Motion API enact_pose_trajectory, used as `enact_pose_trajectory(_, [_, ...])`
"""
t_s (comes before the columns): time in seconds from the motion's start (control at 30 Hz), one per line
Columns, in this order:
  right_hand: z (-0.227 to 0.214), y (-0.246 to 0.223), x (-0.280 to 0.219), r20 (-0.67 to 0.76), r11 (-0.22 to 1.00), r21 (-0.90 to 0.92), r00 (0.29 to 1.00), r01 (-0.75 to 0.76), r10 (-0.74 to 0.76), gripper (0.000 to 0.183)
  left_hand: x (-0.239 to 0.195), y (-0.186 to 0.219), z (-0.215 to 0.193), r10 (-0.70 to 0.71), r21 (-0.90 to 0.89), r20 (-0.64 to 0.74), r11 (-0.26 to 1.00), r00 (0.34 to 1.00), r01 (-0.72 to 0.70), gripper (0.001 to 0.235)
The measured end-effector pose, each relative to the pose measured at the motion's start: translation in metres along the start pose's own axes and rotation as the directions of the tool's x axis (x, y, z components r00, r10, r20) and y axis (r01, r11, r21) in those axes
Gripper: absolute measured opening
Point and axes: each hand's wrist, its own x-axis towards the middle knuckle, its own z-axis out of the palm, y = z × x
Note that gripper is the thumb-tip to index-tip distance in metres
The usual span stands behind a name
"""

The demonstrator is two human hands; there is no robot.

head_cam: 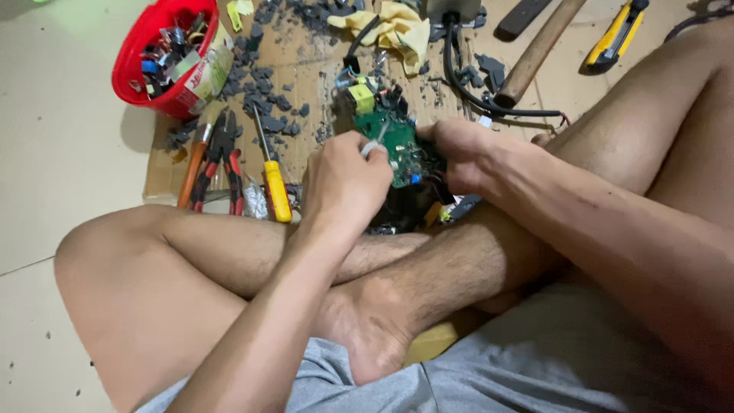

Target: The person sits on the floor and uses a screwdriver to remove screws from a green circuit board. They then use pliers to pull and disconnect wires from the board, handling the components directly with their hands.

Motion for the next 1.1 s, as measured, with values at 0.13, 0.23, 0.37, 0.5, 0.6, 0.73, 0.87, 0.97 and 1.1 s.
enact_pose_trajectory(0.13, [0.005, 0.002, 0.006, 0.023, 0.999, 0.028, 0.999, 0.023, -0.024, 0.036, 0.011, 0.001, 0.015, 0.091, 0.080, -0.017, 0.993, 0.996, -0.090, 0.041])
enact_pose_trajectory(0.23, [0.001, 0.000, 0.005, 0.033, 1.000, 0.006, 0.999, 0.011, -0.012, 0.037, 0.029, 0.002, 0.020, 0.260, 0.170, -0.129, 0.956, 0.957, -0.237, 0.036])
enact_pose_trajectory(0.37, [0.000, 0.002, 0.013, 0.052, 0.999, 0.047, 0.999, -0.014, 0.011, 0.036, 0.041, 0.006, 0.023, 0.315, 0.255, -0.109, 0.926, 0.943, -0.280, 0.032])
enact_pose_trajectory(0.5, [-0.002, 0.006, 0.026, 0.063, 0.997, 0.059, 0.997, -0.049, 0.046, 0.035, 0.047, 0.007, 0.027, 0.319, 0.315, -0.038, 0.903, 0.947, -0.291, 0.025])
enact_pose_trajectory(0.6, [0.002, 0.002, 0.006, 0.030, 0.999, 0.034, 0.999, -0.043, 0.042, 0.034, 0.033, 0.016, 0.021, 0.371, 0.402, -0.019, 0.853, 0.928, -0.333, 0.023])
enact_pose_trajectory(0.73, [0.010, -0.001, -0.012, 0.035, 0.986, -0.167, 0.999, -0.001, 0.007, 0.033, 0.028, 0.024, 0.023, 0.416, 0.459, -0.014, 0.810, 0.909, -0.364, 0.022])
enact_pose_trajectory(0.87, [0.008, -0.002, -0.004, 0.047, 0.994, -0.037, 0.993, -0.106, 0.108, 0.026, 0.031, 0.023, 0.032, 0.461, 0.570, -0.002, 0.730, 0.887, -0.378, 0.021])
enact_pose_trajectory(0.97, [0.018, -0.009, -0.029, -0.008, 0.989, 0.041, 0.990, -0.139, 0.139, 0.022, 0.029, 0.018, 0.035, 0.477, 0.599, -0.048, 0.716, 0.877, -0.357, 0.016])
enact_pose_trajectory(1.1, [0.014, -0.006, -0.015, -0.019, 0.989, 0.056, 0.990, -0.137, 0.139, 0.024, 0.031, 0.015, 0.037, 0.517, 0.576, -0.085, 0.723, 0.852, -0.382, 0.010])
